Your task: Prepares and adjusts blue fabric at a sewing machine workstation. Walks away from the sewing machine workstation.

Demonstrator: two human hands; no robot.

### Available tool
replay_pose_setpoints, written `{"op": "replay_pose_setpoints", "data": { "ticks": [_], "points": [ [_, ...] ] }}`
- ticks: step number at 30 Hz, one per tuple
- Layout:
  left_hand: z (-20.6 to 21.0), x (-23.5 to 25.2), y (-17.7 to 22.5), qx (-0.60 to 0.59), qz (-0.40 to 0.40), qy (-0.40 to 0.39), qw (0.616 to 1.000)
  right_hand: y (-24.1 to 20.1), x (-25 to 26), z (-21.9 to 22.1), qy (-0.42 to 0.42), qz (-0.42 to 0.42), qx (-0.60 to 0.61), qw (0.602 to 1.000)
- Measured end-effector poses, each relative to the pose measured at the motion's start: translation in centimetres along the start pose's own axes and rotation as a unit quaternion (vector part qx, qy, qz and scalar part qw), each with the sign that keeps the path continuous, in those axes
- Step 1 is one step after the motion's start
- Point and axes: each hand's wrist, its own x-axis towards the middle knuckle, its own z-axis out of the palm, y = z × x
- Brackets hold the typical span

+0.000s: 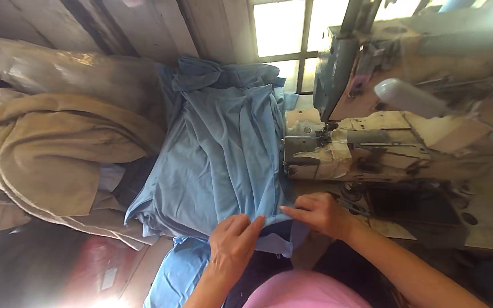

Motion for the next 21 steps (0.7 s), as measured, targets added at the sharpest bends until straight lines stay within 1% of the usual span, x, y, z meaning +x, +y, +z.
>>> {"op": "replay_pose_setpoints", "data": {
  "ticks": [2,4,5,6,7,9,10,11,12,13,14,15,16,18,19,20,21],
  "points": [
    [0.0,-0.3,-0.3,0.035,0.035,0.026,0.998,0.1,0.0,-0.1,0.004,0.01,0.028,1.0],
    [0.3,-0.6,-0.6,0.013,0.02,0.048,0.999,0.2,-0.3,0.0,-0.004,0.029,0.059,0.998],
    [0.5,-0.6,-0.7,-0.031,-0.01,0.052,0.998,0.2,-0.5,0.2,-0.006,0.049,0.087,0.995],
    [0.8,-0.4,-0.9,-0.103,-0.053,0.047,0.992,0.2,-0.6,0.4,-0.006,0.077,0.124,0.989],
    [1.1,0.1,-1.1,-0.194,-0.098,0.033,0.975,0.0,-0.5,0.5,-0.005,0.111,0.169,0.979],
    [1.5,2.7,-1.4,-0.354,-0.166,-0.006,0.921,-0.6,0.0,1.1,0.025,0.168,0.258,0.951],
    [1.6,4.7,-1.2,-0.361,-0.181,-0.012,0.915,-1.0,0.4,1.4,0.046,0.184,0.302,0.934],
    [1.6,7.1,-0.6,-0.302,-0.172,-0.02,0.937,-1.3,0.8,1.8,0.071,0.196,0.342,0.916],
    [1.5,9.6,0.1,-0.211,-0.139,-0.021,0.967,-1.6,1.2,1.9,0.096,0.207,0.375,0.898],
    [1.8,12.0,0.8,-0.124,-0.089,-0.018,0.988,-2.0,1.4,1.8,0.12,0.222,0.402,0.88],
    [2.4,14.2,1.3,-0.071,-0.04,-0.024,0.996,-2.3,1.6,1.5,0.144,0.247,0.422,0.86],
    [3.5,16.2,1.4,-0.05,0.0,-0.044,0.998,-2.7,1.6,1.0,0.175,0.291,0.438,0.832],
    [5.0,17.7,1.3,-0.047,0.027,-0.08,0.995,-2.9,1.5,0.4,0.208,0.346,0.459,0.791],
    [7.4,19.7,1.4,-0.046,0.027,-0.188,0.981,-2.8,0.6,-1.1,0.252,0.431,0.53,0.686],
    [8.0,20.2,1.6,-0.035,0.01,-0.247,0.968,-2.6,0.0,-1.8,0.259,0.451,0.554,0.65],
    [8.5,20.6,2.0,-0.018,-0.013,-0.304,0.952,-2.3,-0.7,-2.1,0.261,0.462,0.565,0.631],
    [8.8,20.9,2.4,-0.001,-0.042,-0.349,0.936,-2.0,-1.3,-2.2,0.261,0.474,0.565,0.623]
  ]
}}
